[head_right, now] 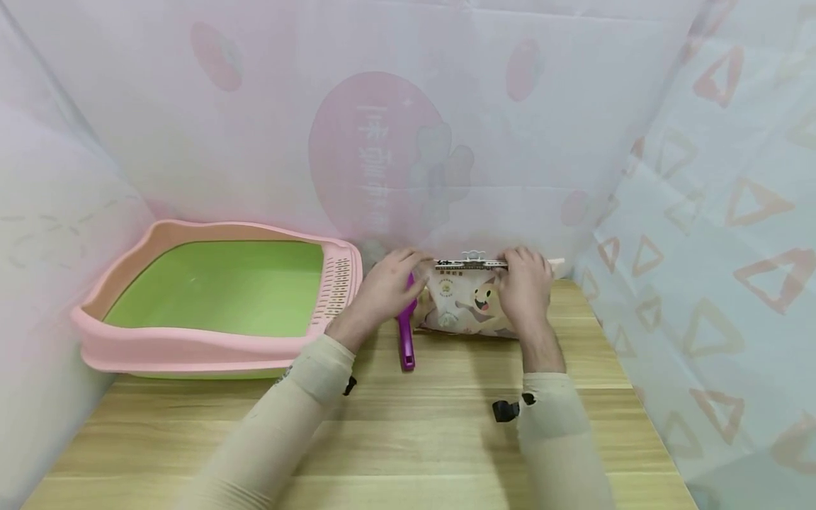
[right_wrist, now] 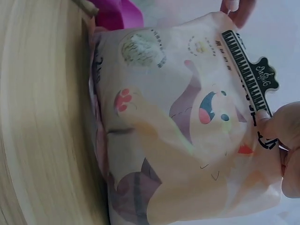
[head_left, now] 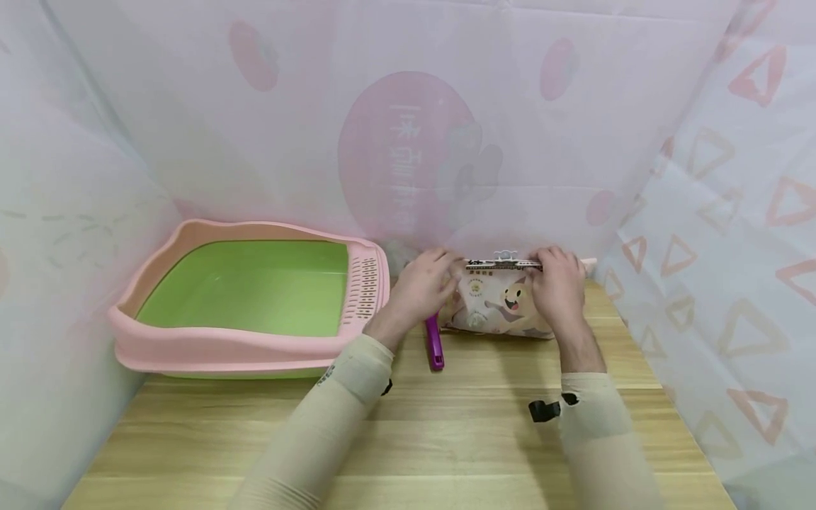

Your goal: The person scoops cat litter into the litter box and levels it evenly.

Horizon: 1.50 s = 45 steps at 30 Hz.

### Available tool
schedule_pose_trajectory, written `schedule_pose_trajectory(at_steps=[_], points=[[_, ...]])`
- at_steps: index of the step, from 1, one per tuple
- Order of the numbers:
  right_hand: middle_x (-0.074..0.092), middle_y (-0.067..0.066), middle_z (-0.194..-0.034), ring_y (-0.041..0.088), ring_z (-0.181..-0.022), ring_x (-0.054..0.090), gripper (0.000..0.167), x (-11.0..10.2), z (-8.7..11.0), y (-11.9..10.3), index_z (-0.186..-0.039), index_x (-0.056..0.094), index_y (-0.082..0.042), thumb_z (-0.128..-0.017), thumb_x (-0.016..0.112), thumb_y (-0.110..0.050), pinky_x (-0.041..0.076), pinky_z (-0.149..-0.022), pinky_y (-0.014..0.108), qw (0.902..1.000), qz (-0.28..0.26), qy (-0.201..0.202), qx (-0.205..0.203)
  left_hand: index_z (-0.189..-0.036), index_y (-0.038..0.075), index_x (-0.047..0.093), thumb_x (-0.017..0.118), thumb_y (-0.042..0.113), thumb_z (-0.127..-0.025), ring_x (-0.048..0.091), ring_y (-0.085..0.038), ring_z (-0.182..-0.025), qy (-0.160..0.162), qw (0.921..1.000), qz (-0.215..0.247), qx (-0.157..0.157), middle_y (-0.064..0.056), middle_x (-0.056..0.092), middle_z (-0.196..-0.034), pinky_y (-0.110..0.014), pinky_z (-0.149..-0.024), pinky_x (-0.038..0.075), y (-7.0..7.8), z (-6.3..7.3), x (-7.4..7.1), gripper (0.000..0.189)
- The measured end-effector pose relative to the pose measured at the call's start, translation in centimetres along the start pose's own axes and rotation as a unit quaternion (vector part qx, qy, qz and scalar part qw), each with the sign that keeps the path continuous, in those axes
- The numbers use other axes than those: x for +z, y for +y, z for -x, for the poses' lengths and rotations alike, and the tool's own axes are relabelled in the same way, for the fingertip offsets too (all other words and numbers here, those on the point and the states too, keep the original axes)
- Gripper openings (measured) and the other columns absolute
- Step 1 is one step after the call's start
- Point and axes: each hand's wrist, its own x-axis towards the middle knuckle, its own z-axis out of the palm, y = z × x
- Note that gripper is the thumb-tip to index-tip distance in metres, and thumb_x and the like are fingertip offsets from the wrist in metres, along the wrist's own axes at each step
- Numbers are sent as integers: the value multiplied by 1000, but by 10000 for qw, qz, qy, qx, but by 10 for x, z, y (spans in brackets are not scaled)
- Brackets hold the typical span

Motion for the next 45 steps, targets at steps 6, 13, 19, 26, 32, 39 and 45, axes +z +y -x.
schedule_pose_trajectory(at_steps=[6, 13, 19, 26, 32, 39, 45], points=[[75, 28, -146, 54, -140, 63, 26, -7, 15, -4, -135, 78, 0, -111, 75, -6, 30, -139, 75, 9999, -52, -65, 109, -156, 14, 71, 73, 24, -118, 70, -30, -148, 311, 9993, 184, 66, -8, 75, -158, -52, -129, 59, 6, 8, 14, 40], [75, 28, -148, 56, -144, 60, 25, -19, 30, -9, -135, 78, -2, -112, 74, -9, 27, -139, 78, 9995, -127, -271, 33, -150, 12, 75, 73, 22, -117, 72, -33, -146, 537, 9982, 232, 153, -11, 79, -152, -51, -130, 57, 12, 18, 19, 35], [77, 27, -146, 56, -141, 62, 25, -26, 40, -11, -136, 79, -4, -112, 76, -11, 28, -137, 77, 9994, -110, -318, -42, -148, 15, 77, 73, 25, -118, 74, -31, -137, 564, 9980, 266, 45, -8, 82, -145, -48, -120, 63, 16, 25, 21, 32], [75, 27, -150, 53, -147, 61, 28, -32, 45, -14, -138, 76, -3, -113, 77, -14, 20, -140, 76, 9975, -335, -583, -222, -142, 15, 80, 76, 17, -115, 74, -32, -129, 697, 9954, 654, -67, -7, 83, -139, -47, -113, 64, 20, 33, 20, 28], [75, 24, -148, 50, -148, 59, 41, -45, 50, -22, -145, 74, -6, -109, 85, -21, 10, -140, 76, 9893, -1091, -920, -316, -131, 11, 84, 75, 7, -112, 75, -34, -121, 929, 9924, 802, 13, -9, 85, -130, -47, -110, 64, 23, 38, 17, 21], [74, 25, -152, 46, -147, 64, 48, -55, 54, -37, -153, 72, -3, -109, 85, -14, 42, -133, 68, 9767, -1793, -1077, -489, -128, 11, 85, 77, 8, -112, 75, -35, -120, 848, 9927, 860, 36, -9, 86, -129, -48, -110, 64, 25, 43, 10, 18], [78, 25, -142, 46, -135, 72, 39, -52, 58, -48, -145, 76, 0, -108, 84, -7, 59, -117, 64, 9825, -1438, -913, -760, -128, 9, 84, 78, 9, -112, 76, -33, -121, 761, 9941, 765, 79, -9, 86, -129, -47, -110, 64, 30, 48, 4, 17]])
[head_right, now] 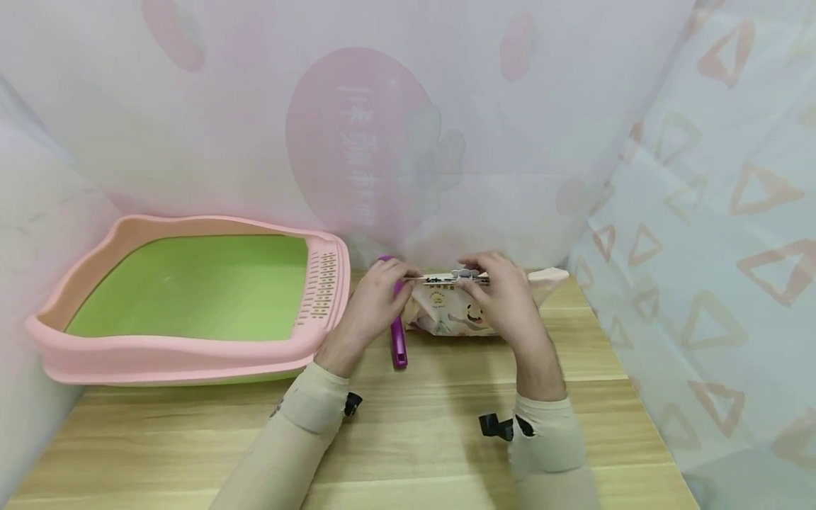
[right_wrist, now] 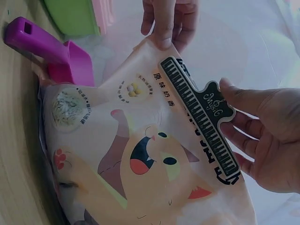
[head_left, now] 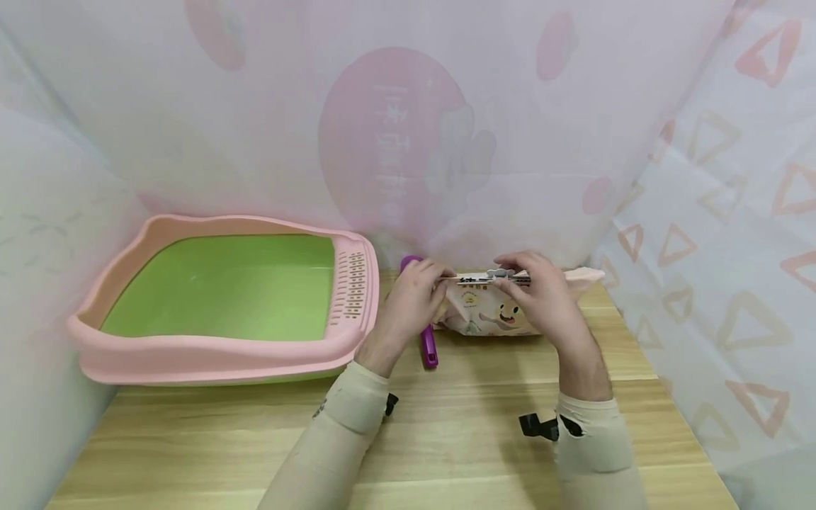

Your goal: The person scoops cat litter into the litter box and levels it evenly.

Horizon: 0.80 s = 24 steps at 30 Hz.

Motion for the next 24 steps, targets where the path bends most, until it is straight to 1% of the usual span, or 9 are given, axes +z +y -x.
schedule_pose_trajectory(at_steps=[3, 5, 7, 8, 10, 14, 15, 18, 24], points=[[79, 25, -141, 47, -135, 73, 36, 1, 1, -4, -142, 77, 1, -108, 84, -7, 60, -117, 66, 9996, 259, -57, -108, -127, 9, 84, 78, 8, -112, 77, -34, -121, -41, 10000, 23, 32, -10, 86, -129, -48, -110, 65, 0, 1, -2, 17], [81, 25, -139, 47, -134, 74, 34, 2, 2, -5, -140, 78, 1, -108, 84, -8, 60, -117, 66, 9989, 431, -76, -189, -128, 11, 85, 77, 11, -113, 77, -32, -122, -24, 9999, 139, 79, -7, 86, -129, -47, -110, 65, -7, 1, 2, 17], [82, 24, -136, 47, -132, 74, 30, 3, 2, -5, -136, 80, 0, -108, 83, -9, 60, -116, 66, 9980, 576, -58, -259, -126, 12, 85, 78, 14, -112, 77, -31, -121, 45, 9998, 70, 168, -6, 87, -128, -45, -110, 65, -4, 3, -2, 15], [82, 23, -134, 47, -131, 75, 28, 4, 2, -5, -134, 81, 0, -108, 83, -10, 60, -115, 66, 9975, 640, -34, -286, -128, 17, 85, 76, 23, -115, 77, -24, -122, 134, 9993, 214, 261, 0, 87, -129, -41, -111, 64, -21, 1, 12, 16], [83, 22, -131, 46, -129, 75, 24, 5, 1, -5, -131, 82, -1, -109, 82, -10, 61, -113, 65, 9966, 752, 32, -321, -129, 24, 86, 75, 29, -117, 76, -20, -124, 116, 9993, 277, 236, 6, 86, -131, -38, -113, 63, -30, 0, 19, 17], [83, 20, -128, 45, -127, 75, 20, 9, 0, -5, -128, 82, -2, -109, 81, -10, 61, -110, 64, 9962, 794, 238, -267, -130, 23, 86, 75, 26, -117, 77, -22, -124, 115, 9986, 482, 207, 4, 86, -131, -42, -112, 64, -35, 0, 23, 17], [83, 21, -127, 46, -127, 75, 20, 10, 0, -5, -127, 82, -1, -109, 81, -10, 61, -110, 64, 9961, 794, 285, -249, -128, 18, 86, 77, 17, -114, 78, -29, -122, 54, 9992, 372, 139, -2, 87, -130, -47, -109, 65, -19, 3, 8, 17], [83, 21, -126, 46, -125, 75, 19, 13, 0, -5, -126, 82, 0, -108, 81, -8, 62, -110, 64, 9958, 793, 407, -222, -126, 11, 85, 79, 10, -112, 78, -33, -120, 110, 9995, 270, 134, -8, 87, -127, -49, -107, 65, -5, 5, -3, 16], [83, 21, -123, 46, -121, 76, 16, 14, -1, -6, -123, 82, 1, -108, 81, -5, 63, -109, 63, 9943, 846, 600, -241, -127, 10, 85, 78, 10, -113, 78, -32, -121, -34, 10000, 47, -21, -8, 86, -128, -46, -108, 65, 3, 6, -7, 16]])
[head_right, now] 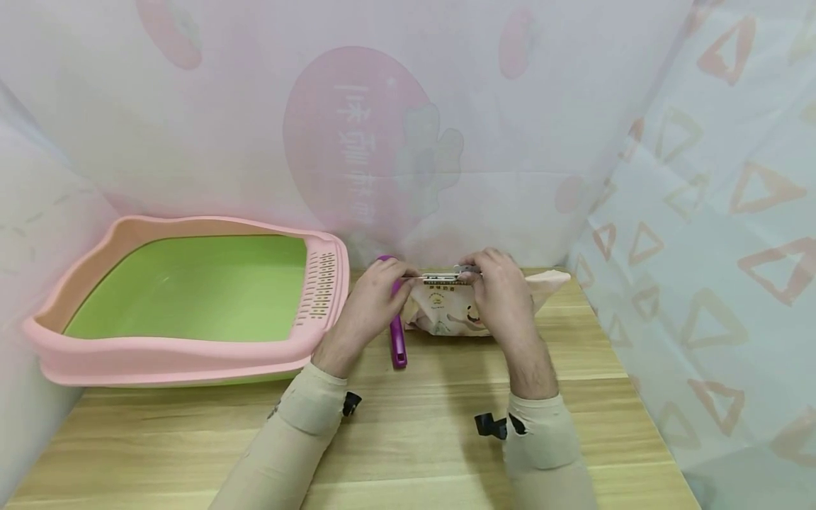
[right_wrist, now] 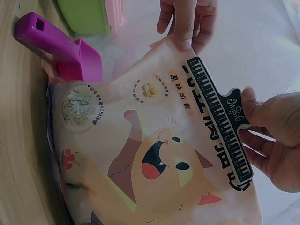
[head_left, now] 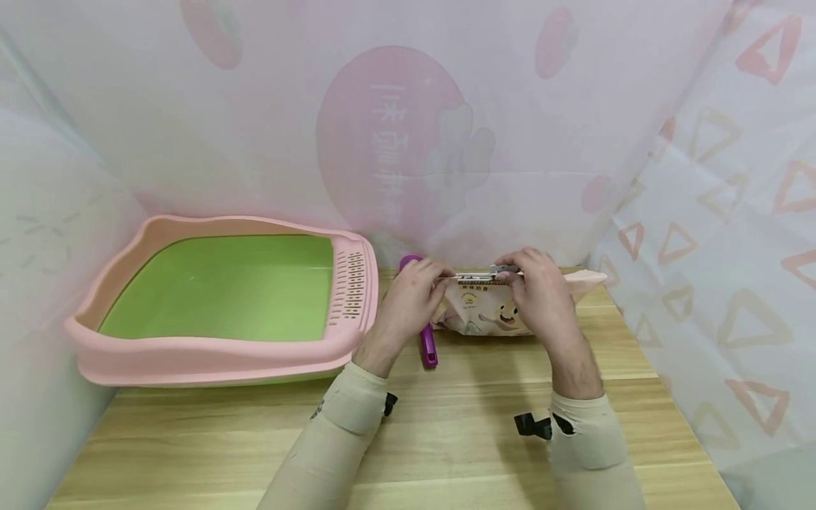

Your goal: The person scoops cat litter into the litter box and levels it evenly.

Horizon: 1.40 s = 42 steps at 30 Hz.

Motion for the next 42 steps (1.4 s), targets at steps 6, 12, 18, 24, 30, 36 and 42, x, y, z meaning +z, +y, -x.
schedule_pose_trajectory(at_steps=[6, 12, 18, 24, 30, 36, 42], points=[[84, 23, -116, 47, -115, 76, 12, -4, 2, -3, -117, 83, 3, -106, 81, -3, 63, -105, 61, 9975, -127, 692, -33, -129, 10, 84, 77, 13, -114, 78, -33, -122, -104, 9998, 156, -35, -9, 85, -129, -48, -110, 66, 0, 0, 1, 16], [82, 28, -114, 50, -115, 74, 13, -20, 6, -6, -117, 82, 8, -107, 79, 0, 60, -106, 61, 9890, -336, 1437, 49, -127, 10, 84, 77, 14, -114, 78, -33, -122, -107, 9999, 110, 16, -9, 86, -128, -48, -111, 65, 1, -1, 1, 15], [79, 31, -119, 49, -117, 74, 20, -38, 9, 4, -123, 80, 11, -110, 77, -3, 58, -103, 19, 9811, -416, 1849, 384, -126, 10, 84, 78, 11, -112, 78, -33, -123, -38, 9999, 134, 92, -9, 86, -128, -49, -111, 66, 0, 0, 0, 15], [79, 29, -122, 8, -108, 65, 31, -55, 12, 23, -131, 81, 8, -109, 80, -14, 43, -97, 0, 9635, -527, 2415, 1028, -125, 9, 84, 79, 8, -111, 78, -34, -123, -3, 9998, 152, 95, -10, 86, -128, -49, -111, 65, -1, 0, -1, 15], [73, -10, -113, -17, -99, 61, 32, -67, 12, 47, -134, 82, 4, -115, 78, -20, 54, -94, 5, 9278, -1045, 3051, 1877, -125, 9, 84, 78, 8, -111, 78, -34, -122, 4, 9998, 205, 67, -10, 86, -128, -49, -110, 66, -2, 1, -2, 15], [61, -32, -100, -12, -95, 64, 37, -72, 13, 73, -140, 81, 1, -117, 74, -27, 56, -88, 5, 8964, -1480, 3096, 2804, -126, 8, 84, 78, 9, -112, 78, -34, -123, -19, 9998, 206, 66, -11, 86, -128, -50, -111, 65, -3, 1, -1, 15], [59, -33, -91, -12, -85, 60, 40, -69, 15, 100, -144, 78, 3, -118, 71, -28, 51, -78, 3, 8874, -1493, 2895, 3261, -127, 9, 84, 78, 10, -112, 78, -35, -125, -41, 9998, 169, 27, -11, 85, -130, -50, -113, 64, -3, 0, 0, 15]])
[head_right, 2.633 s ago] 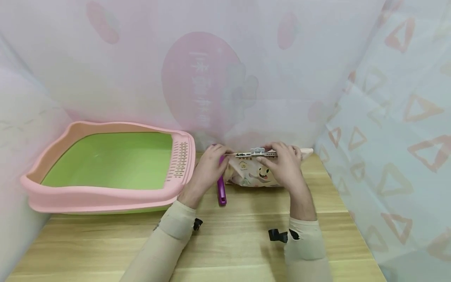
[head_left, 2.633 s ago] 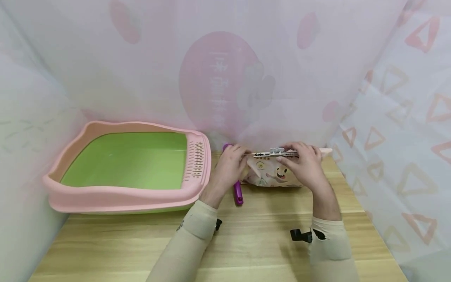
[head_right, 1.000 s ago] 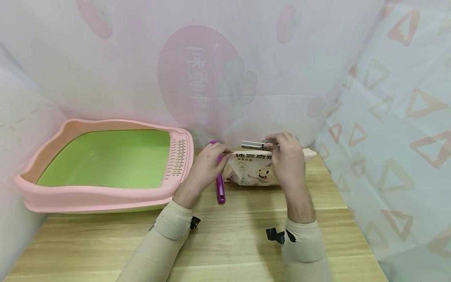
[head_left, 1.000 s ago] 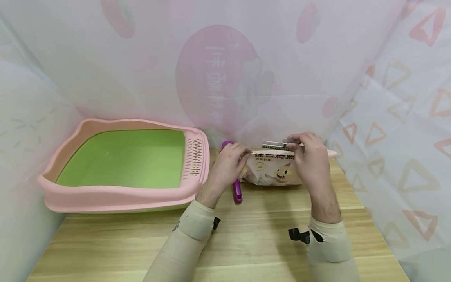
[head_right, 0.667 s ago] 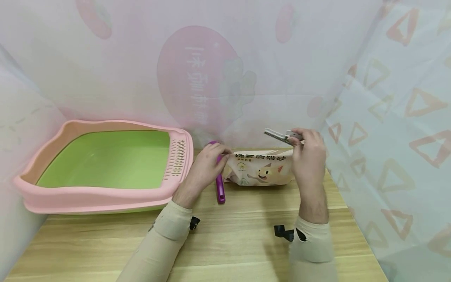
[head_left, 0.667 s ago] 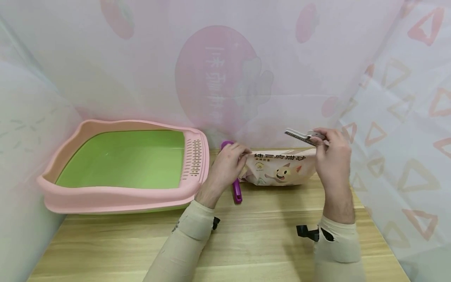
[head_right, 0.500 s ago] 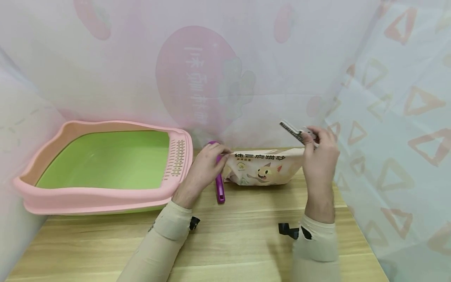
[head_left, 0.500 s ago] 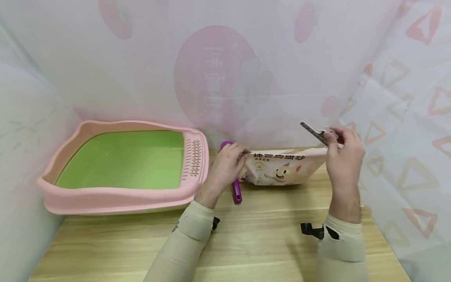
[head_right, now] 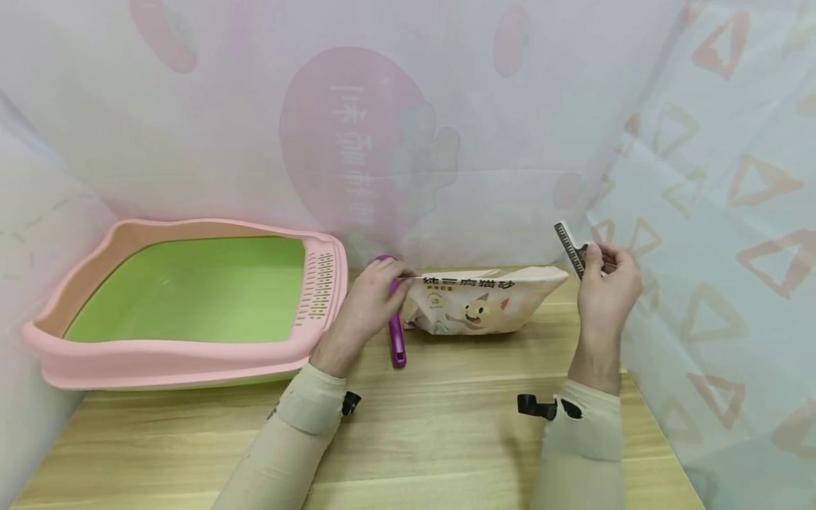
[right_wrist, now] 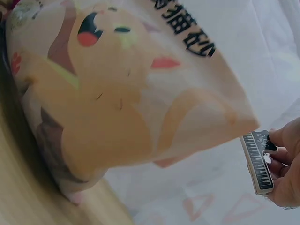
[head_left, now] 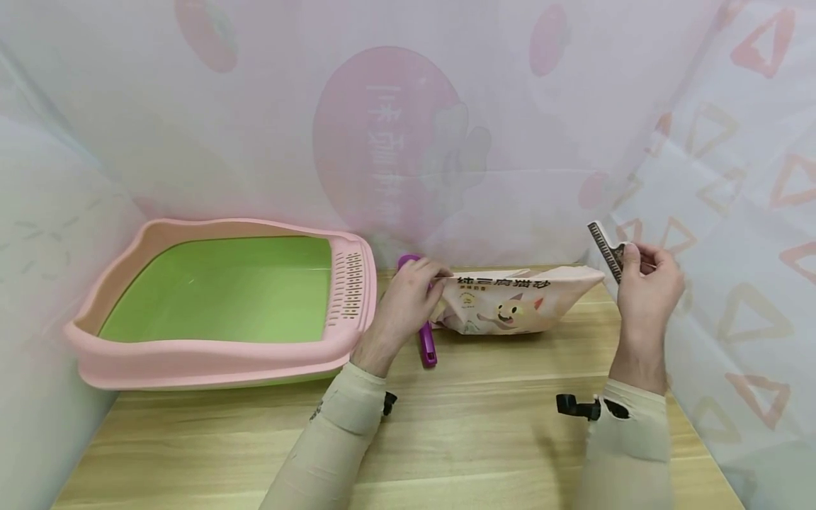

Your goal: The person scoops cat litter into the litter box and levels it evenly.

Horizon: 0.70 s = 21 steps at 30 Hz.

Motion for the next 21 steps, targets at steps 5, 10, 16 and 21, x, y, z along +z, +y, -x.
schedule_pose_trajectory(at_steps=[5, 10, 16, 21], points=[[60, -28, -90, -12, -83, 59, 42, 3, -10, 24, -143, 76, 5, -118, 68, -27, 51, -77, 4, 9990, -1, -323, 301, -127, 8, 84, 78, 10, -113, 78, -35, -125, -13, 10000, 16, 0, -11, 85, -130, -51, -113, 64, 0, 0, 0, 15], [66, -20, -86, -6, -81, 62, 29, 13, -35, 76, -126, 83, 0, -113, 73, -24, 51, -69, 7, 9975, -93, -456, 531, -127, 9, 84, 78, 10, -113, 78, -36, -125, -33, 10000, 27, -20, -11, 85, -131, -51, -113, 64, -1, 0, 0, 16], [77, 2, -107, 5, -90, 64, 36, 22, -64, 141, -135, 79, -1, -116, 65, -28, 50, -72, 14, 9895, 1004, -863, 587, -127, 8, 84, 78, 8, -112, 78, -35, -125, -52, 9999, 92, -23, -11, 86, -131, -51, -113, 64, -1, -1, 0, 16], [78, 27, -130, 26, -104, 70, 44, 27, -77, 181, -143, 75, 4, -118, 55, -26, 50, -78, 22, 9741, 1762, -1354, 426, -127, 9, 84, 78, 8, -111, 78, -35, -125, -84, 9999, 104, -32, -11, 85, -131, -51, -114, 65, 2, 0, 1, 16]])
